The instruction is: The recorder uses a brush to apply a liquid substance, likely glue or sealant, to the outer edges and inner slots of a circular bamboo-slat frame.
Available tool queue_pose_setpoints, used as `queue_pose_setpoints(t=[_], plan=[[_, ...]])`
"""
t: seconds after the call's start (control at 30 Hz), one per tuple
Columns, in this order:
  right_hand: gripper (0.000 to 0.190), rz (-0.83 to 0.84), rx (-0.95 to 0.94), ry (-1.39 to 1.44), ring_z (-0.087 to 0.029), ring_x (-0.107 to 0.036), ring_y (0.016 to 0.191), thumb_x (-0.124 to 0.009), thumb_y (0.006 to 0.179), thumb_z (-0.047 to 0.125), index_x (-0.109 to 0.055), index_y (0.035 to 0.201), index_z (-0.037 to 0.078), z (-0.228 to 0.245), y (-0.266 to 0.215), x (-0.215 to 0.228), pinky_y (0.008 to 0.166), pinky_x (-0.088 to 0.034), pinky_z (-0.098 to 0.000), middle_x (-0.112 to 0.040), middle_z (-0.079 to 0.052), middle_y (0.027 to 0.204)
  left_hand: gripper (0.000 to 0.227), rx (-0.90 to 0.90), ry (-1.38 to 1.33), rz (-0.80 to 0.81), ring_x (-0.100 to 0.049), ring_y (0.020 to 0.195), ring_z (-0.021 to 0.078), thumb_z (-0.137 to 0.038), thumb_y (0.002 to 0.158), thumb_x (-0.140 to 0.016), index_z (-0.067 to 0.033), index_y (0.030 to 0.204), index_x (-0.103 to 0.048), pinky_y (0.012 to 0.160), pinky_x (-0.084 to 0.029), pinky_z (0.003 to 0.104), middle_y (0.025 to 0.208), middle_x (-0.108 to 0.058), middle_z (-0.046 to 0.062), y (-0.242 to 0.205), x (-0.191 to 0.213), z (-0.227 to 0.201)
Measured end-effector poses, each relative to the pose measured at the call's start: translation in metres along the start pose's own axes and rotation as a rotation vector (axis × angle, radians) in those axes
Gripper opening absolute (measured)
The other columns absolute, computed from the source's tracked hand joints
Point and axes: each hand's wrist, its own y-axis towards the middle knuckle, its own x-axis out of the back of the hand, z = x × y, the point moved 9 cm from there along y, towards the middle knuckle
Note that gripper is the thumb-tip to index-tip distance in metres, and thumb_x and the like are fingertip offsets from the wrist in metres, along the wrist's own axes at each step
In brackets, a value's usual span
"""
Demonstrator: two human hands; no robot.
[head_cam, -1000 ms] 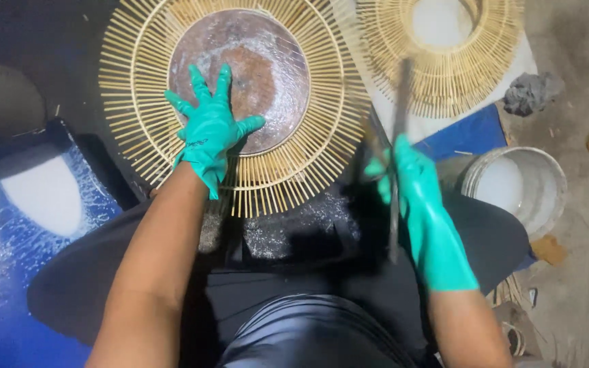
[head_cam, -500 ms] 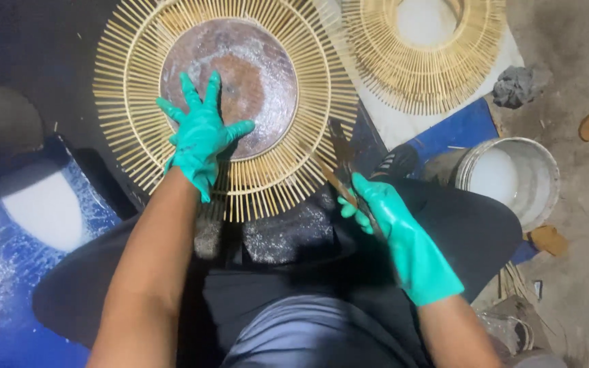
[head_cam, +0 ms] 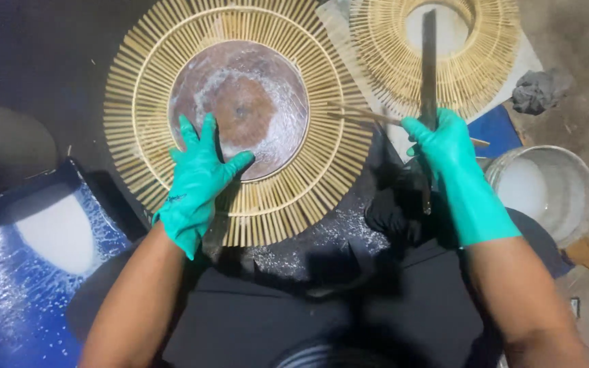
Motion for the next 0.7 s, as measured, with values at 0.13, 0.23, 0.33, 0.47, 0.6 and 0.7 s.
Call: queue_pose_setpoints(t=[0.13,0.23,0.33,0.47,0.6,0.7], plan=[[0.029,0.037,0.043,-0.087,-0.013,-0.062,0.057,-0.077,0.093,0.023,-0.064,0.107,0.002,-0.027,0.014,-0.026,0.046,-0.048,-0.0295,-0.066,-0.006,0.077,0.113,-0.004,0.026,0.015,-0.005,0.153,0.0549,-0.051,0.080,-0.083,-0.0015,0.162,-0.021,0.117,0.004,0.071,0.164,0.004,0.036,0.000,0.005,-0.008],[0.029,0.059,-0.052,-0.066,-0.012,-0.058,0.054,-0.076,0.094,0.024,-0.065,0.109,0.003,-0.012,-0.003,-0.042,0.044,-0.044,-0.0299,-0.064,-0.005,0.074,0.114,-0.006,0.032,0.026,-0.005,0.154,0.0540,-0.051,0.079,-0.082,-0.0020,0.162,-0.022,0.120,0.004,0.068,0.166,0.004,0.035,0.000,0.008,-0.007],[0.029,0.040,-0.108,-0.052,-0.012,-0.056,0.052,-0.076,0.094,0.024,-0.064,0.109,0.003,-0.031,0.003,-0.042,0.043,-0.043,-0.0301,-0.063,-0.004,0.072,0.115,-0.011,0.016,0.031,-0.005,0.154,0.0541,-0.051,0.079,-0.083,-0.0011,0.162,-0.021,0.119,0.006,0.068,0.166,0.005,0.036,0.000,0.011,-0.010],[0.027,0.051,-0.066,-0.027,-0.011,-0.055,0.052,-0.078,0.093,0.023,-0.066,0.106,0.003,-0.025,0.006,-0.035,0.044,-0.043,-0.0290,-0.064,-0.004,0.073,0.115,-0.040,0.022,0.032,-0.003,0.154,0.0553,-0.050,0.081,-0.084,0.0003,0.162,-0.020,0.117,0.009,0.070,0.165,0.006,0.037,0.005,0.007,-0.002],[0.024,0.027,-0.011,-0.005,-0.010,-0.057,0.054,-0.079,0.092,0.021,-0.068,0.104,0.003,-0.010,0.005,-0.018,0.046,-0.045,-0.0279,-0.065,-0.003,0.076,0.112,-0.044,0.074,0.016,-0.002,0.153,0.0568,-0.049,0.077,-0.084,-0.0070,0.162,-0.026,0.119,0.002,0.068,0.167,0.003,0.032,0.007,0.014,0.006],[0.026,-0.030,-0.005,-0.004,-0.011,-0.059,0.055,-0.079,0.094,0.022,-0.066,0.103,0.001,-0.002,0.004,-0.011,0.046,-0.047,-0.0279,-0.065,-0.004,0.077,0.107,0.049,0.066,0.030,-0.001,0.150,0.0618,-0.049,0.077,-0.082,-0.0137,0.163,-0.030,0.121,-0.009,0.066,0.171,0.002,0.029,0.001,0.017,0.007]])
